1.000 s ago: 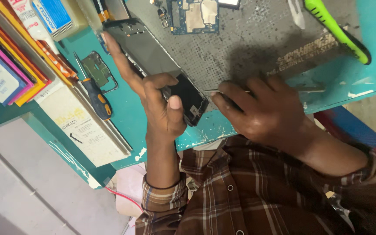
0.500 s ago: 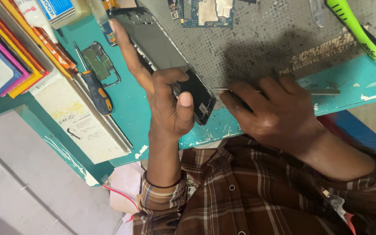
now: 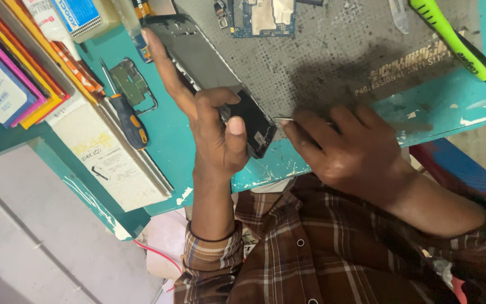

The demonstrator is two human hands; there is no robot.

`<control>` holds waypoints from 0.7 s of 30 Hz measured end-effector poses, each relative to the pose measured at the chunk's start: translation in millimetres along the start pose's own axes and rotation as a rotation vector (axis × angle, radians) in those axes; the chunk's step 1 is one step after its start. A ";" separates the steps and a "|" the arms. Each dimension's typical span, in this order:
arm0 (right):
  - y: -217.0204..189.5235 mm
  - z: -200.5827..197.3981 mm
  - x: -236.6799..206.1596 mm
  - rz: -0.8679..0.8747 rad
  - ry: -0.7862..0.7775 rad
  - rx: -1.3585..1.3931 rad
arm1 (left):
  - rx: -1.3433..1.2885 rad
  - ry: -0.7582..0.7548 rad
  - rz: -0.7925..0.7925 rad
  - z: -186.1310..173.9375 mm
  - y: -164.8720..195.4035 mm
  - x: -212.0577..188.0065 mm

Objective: The person holds a disassembled smartphone frame and removes old adhesive residue from its edges using tweezers and a small blade. They apply liquid from a dark bottle onto the frame, brush the surface, and continue scraping and picking at the adhesive around the phone body.

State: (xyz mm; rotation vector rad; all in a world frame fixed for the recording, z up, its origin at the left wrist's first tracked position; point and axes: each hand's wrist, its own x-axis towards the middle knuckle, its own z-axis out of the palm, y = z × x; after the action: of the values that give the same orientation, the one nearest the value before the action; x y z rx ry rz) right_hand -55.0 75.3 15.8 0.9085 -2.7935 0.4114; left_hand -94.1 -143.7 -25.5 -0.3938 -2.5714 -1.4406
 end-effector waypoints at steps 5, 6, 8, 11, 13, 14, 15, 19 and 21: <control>-0.8 1.7 5.5 0.014 0.039 -0.005 | 0.001 -0.007 -0.016 -0.3 0.7 -3.5; -0.7 2.0 5.9 0.009 0.040 -0.015 | -0.001 -0.009 -0.016 -0.1 0.7 -3.8; -1.3 2.6 5.7 -0.004 0.041 -0.028 | -0.002 -0.008 -0.012 -0.5 0.7 -4.3; -3.2 1.2 1.5 0.017 0.059 -0.021 | 0.003 0.002 0.003 0.2 -0.6 -2.9; -2.7 1.5 -0.9 0.001 0.012 0.018 | 0.005 0.003 0.007 -0.1 -1.1 -2.5; -2.2 1.5 -2.0 -0.005 -0.014 0.038 | 0.005 0.002 0.002 -0.1 -0.8 -2.9; -1.7 1.3 -2.8 -0.001 -0.004 0.061 | 0.005 0.001 -0.002 0.0 -0.5 -3.3; 4.8 -2.9 -3.5 0.031 0.003 0.193 | 0.014 0.011 -0.011 0.0 1.1 -5.2; 8.9 -7.0 -2.5 0.057 -0.009 0.252 | 0.018 0.020 -0.004 0.4 0.6 -4.6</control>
State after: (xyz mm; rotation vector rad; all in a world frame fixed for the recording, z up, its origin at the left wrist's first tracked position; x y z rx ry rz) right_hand -57.7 85.7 20.0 0.8808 -2.8241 0.7841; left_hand -89.6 -143.7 -26.6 -0.3705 -2.5691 -1.4144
